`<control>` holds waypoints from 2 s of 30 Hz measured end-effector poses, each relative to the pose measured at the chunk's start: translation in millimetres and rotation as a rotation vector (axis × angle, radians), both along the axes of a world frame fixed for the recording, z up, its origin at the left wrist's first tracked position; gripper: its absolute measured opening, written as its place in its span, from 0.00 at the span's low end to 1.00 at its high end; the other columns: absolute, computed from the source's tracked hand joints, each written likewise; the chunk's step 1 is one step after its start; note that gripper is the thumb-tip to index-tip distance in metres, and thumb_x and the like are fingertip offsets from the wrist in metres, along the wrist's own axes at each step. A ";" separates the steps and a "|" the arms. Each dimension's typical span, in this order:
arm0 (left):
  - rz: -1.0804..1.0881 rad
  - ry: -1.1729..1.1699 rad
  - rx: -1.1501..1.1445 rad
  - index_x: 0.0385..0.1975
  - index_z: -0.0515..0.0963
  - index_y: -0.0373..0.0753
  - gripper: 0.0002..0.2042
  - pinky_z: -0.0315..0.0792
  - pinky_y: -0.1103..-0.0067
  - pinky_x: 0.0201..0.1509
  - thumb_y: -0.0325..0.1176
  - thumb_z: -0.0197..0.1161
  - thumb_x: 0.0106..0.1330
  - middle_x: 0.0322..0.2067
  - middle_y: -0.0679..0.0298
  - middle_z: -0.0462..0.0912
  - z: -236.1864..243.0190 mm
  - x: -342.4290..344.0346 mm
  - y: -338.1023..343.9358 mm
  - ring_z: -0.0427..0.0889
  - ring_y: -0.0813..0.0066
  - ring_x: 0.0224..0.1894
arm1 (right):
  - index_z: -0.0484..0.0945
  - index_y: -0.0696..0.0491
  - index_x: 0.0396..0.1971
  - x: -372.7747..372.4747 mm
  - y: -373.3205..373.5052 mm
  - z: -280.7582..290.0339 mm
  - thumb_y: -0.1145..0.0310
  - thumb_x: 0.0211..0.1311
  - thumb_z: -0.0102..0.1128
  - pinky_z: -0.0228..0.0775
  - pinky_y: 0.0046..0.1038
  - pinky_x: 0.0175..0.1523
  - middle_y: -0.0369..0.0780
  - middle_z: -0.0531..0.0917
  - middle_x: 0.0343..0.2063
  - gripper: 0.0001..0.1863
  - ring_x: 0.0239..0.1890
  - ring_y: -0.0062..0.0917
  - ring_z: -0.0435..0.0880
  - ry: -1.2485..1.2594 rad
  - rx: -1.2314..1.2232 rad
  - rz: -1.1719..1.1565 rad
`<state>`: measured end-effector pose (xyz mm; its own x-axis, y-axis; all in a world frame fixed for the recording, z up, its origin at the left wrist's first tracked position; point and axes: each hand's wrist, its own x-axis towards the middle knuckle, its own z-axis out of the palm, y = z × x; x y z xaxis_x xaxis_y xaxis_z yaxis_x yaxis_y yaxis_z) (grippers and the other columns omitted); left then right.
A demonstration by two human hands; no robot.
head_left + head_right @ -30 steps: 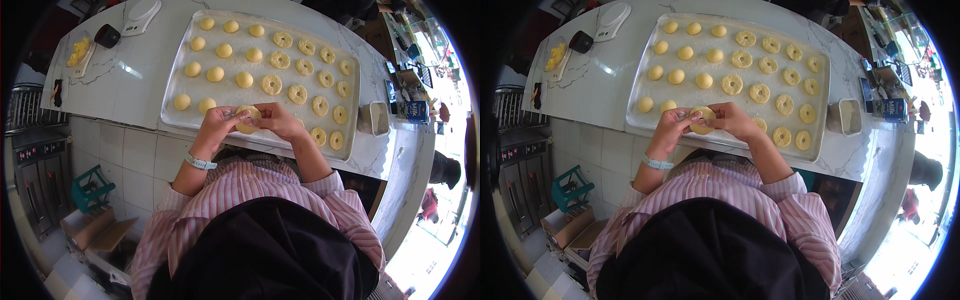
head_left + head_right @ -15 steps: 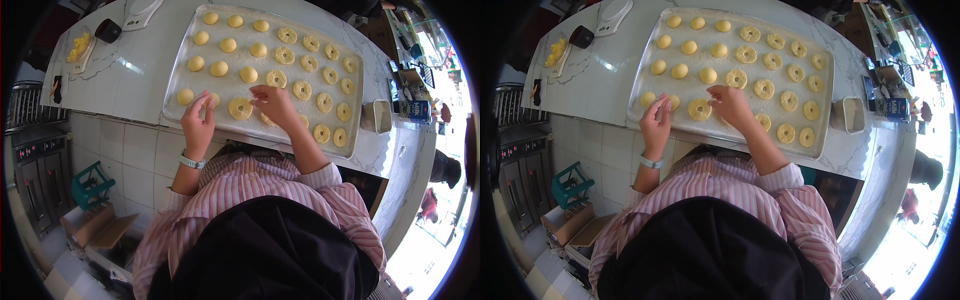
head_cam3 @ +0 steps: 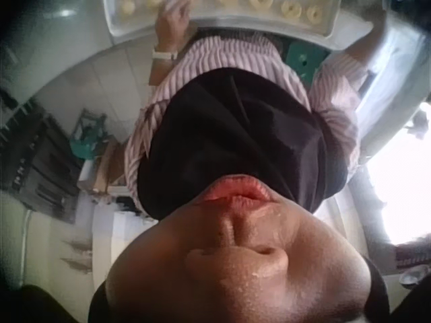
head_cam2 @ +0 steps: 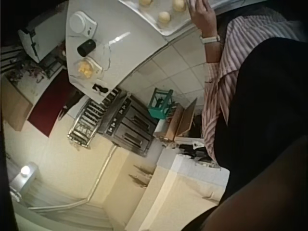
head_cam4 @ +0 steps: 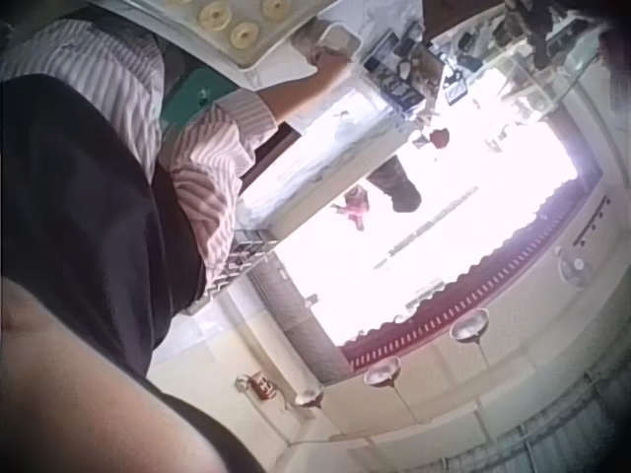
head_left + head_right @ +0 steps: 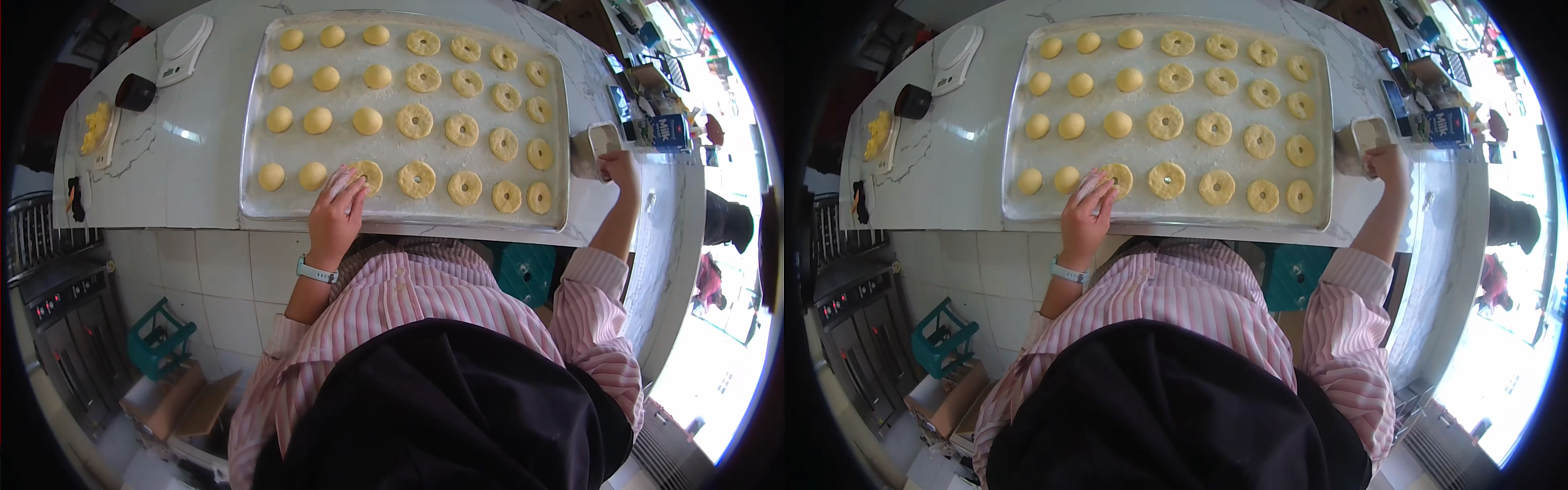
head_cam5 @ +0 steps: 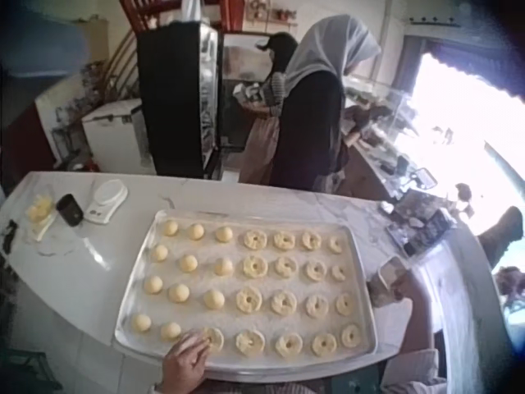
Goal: The person is shaping and punching holes in small rounds of dough on a baking sheet to make donuts.
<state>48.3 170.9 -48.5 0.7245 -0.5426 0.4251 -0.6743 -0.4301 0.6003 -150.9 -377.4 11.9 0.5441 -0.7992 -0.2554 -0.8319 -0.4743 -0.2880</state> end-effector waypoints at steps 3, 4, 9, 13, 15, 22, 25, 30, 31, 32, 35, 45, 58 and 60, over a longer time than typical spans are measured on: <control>-0.001 0.054 -0.010 0.39 0.81 0.36 0.09 0.74 0.71 0.54 0.28 0.65 0.60 0.45 0.56 0.82 0.4 -0.5 0.6 0.79 0.59 0.52 | 0.85 0.59 0.29 12.9 -1.3 -22.5 0.70 0.51 0.64 0.73 0.33 0.30 0.46 0.84 0.22 0.08 0.25 0.30 0.84 0.094 -0.213 0.181; 0.002 0.078 -0.023 0.39 0.81 0.35 0.09 0.74 0.71 0.54 0.27 0.66 0.59 0.45 0.55 0.82 1.1 -0.4 1.1 0.79 0.59 0.53 | 0.85 0.59 0.28 18.0 2.3 -23.5 0.69 0.50 0.64 0.73 0.34 0.32 0.48 0.84 0.23 0.09 0.26 0.33 0.85 0.113 -0.255 0.220; 0.034 0.131 -0.127 0.43 0.80 0.34 0.11 0.74 0.71 0.55 0.28 0.65 0.61 0.47 0.53 0.81 9.3 -0.5 -1.4 0.79 0.60 0.53 | 0.84 0.57 0.35 31.9 44.2 16.9 0.65 0.55 0.61 0.74 0.35 0.44 0.49 0.84 0.33 0.12 0.37 0.41 0.85 0.014 -0.323 0.177; 0.092 0.778 -0.712 0.54 0.71 0.29 0.21 0.71 0.71 0.60 0.37 0.61 0.67 0.53 0.49 0.76 21.1 -2.0 -20.7 0.74 0.58 0.58 | 0.82 0.54 0.42 67.6 136.1 50.9 0.69 0.60 0.57 0.72 0.34 0.52 0.46 0.83 0.43 0.12 0.47 0.39 0.81 -0.323 -0.341 0.396; -0.004 1.260 -1.041 0.59 0.64 0.26 0.29 0.69 0.71 0.62 0.45 0.56 0.69 0.57 0.48 0.71 25.5 4.8 -36.1 0.71 0.57 0.61 | 0.80 0.55 0.43 96.5 209.4 42.4 0.72 0.62 0.54 0.71 0.35 0.53 0.45 0.81 0.45 0.12 0.48 0.39 0.79 -0.546 -0.080 0.582; -0.168 1.634 -1.455 0.65 0.51 0.23 0.44 0.53 0.68 0.72 0.64 0.41 0.68 0.65 0.45 0.59 37.4 23.0 -26.3 0.57 0.57 0.69 | 0.61 0.57 0.63 186.8 349.0 -12.0 0.57 0.69 0.44 0.41 0.43 0.73 0.46 0.66 0.64 0.28 0.68 0.34 0.61 -0.335 -0.213 1.257; -0.136 1.422 -1.553 0.65 0.49 0.22 0.44 0.51 0.67 0.73 0.63 0.42 0.68 0.66 0.43 0.56 41.5 23.7 1.3 0.54 0.56 0.70 | 0.55 0.58 0.66 208.1 349.3 -26.0 0.52 0.71 0.38 0.34 0.43 0.74 0.48 0.61 0.66 0.32 0.70 0.34 0.57 -0.348 -0.251 1.288; -0.245 1.475 -1.740 0.65 0.49 0.22 0.41 0.49 0.65 0.74 0.59 0.41 0.70 0.66 0.41 0.55 24.6 21.8 15.9 0.54 0.54 0.70 | 0.54 0.58 0.66 216.3 351.5 -38.7 0.48 0.71 0.35 0.31 0.44 0.74 0.47 0.58 0.67 0.34 0.71 0.34 0.53 -0.255 -0.206 1.324; -0.245 1.481 -1.755 0.65 0.49 0.22 0.41 0.49 0.64 0.74 0.59 0.41 0.71 0.65 0.41 0.57 19.0 19.1 17.8 0.56 0.53 0.70 | 0.54 0.58 0.67 216.2 351.9 -39.3 0.48 0.71 0.36 0.30 0.44 0.74 0.47 0.58 0.67 0.34 0.71 0.35 0.53 -0.245 -0.204 1.327; -0.309 1.479 -1.767 0.65 0.50 0.22 0.39 0.50 0.64 0.74 0.58 0.40 0.71 0.65 0.40 0.58 14.1 19.8 19.4 0.57 0.52 0.69 | 0.54 0.58 0.67 218.2 350.8 -38.8 0.48 0.70 0.36 0.30 0.44 0.74 0.47 0.58 0.68 0.34 0.71 0.35 0.53 -0.313 -0.243 1.325; -0.451 1.467 -1.763 0.64 0.52 0.24 0.36 0.53 0.62 0.73 0.56 0.37 0.73 0.63 0.39 0.60 0.7 16.4 24.0 0.60 0.49 0.67 | 0.53 0.58 0.67 221.8 351.3 -38.9 0.49 0.71 0.36 0.28 0.46 0.74 0.47 0.57 0.68 0.34 0.72 0.36 0.52 -0.208 -0.183 1.306; -0.378 1.365 -1.499 0.67 0.51 0.30 0.33 0.61 0.62 0.69 0.54 0.33 0.74 0.60 0.41 0.65 -10.1 13.2 26.1 0.68 0.51 0.63 | 0.50 0.57 0.68 225.8 348.2 -50.7 0.54 0.68 0.38 0.24 0.52 0.72 0.46 0.54 0.69 0.34 0.73 0.34 0.48 -0.231 -0.145 1.246; -0.465 1.405 -1.603 0.65 0.53 0.30 0.29 0.64 0.61 0.67 0.50 0.35 0.76 0.56 0.38 0.69 -12.3 14.8 25.1 0.70 0.48 0.60 | 0.84 0.41 0.36 231.5 315.7 -21.5 0.70 0.54 0.54 0.49 0.45 0.64 0.35 0.74 0.44 0.12 0.52 0.29 0.71 -0.446 -0.186 1.092; -0.451 1.409 -1.592 0.65 0.53 0.30 0.29 0.64 0.61 0.67 0.49 0.35 0.76 0.56 0.38 0.69 -12.7 15.2 25.1 0.71 0.48 0.60 | 0.84 0.40 0.35 230.4 317.5 -21.8 0.70 0.55 0.54 0.50 0.45 0.63 0.35 0.74 0.41 0.12 0.52 0.29 0.71 -0.462 -0.217 1.109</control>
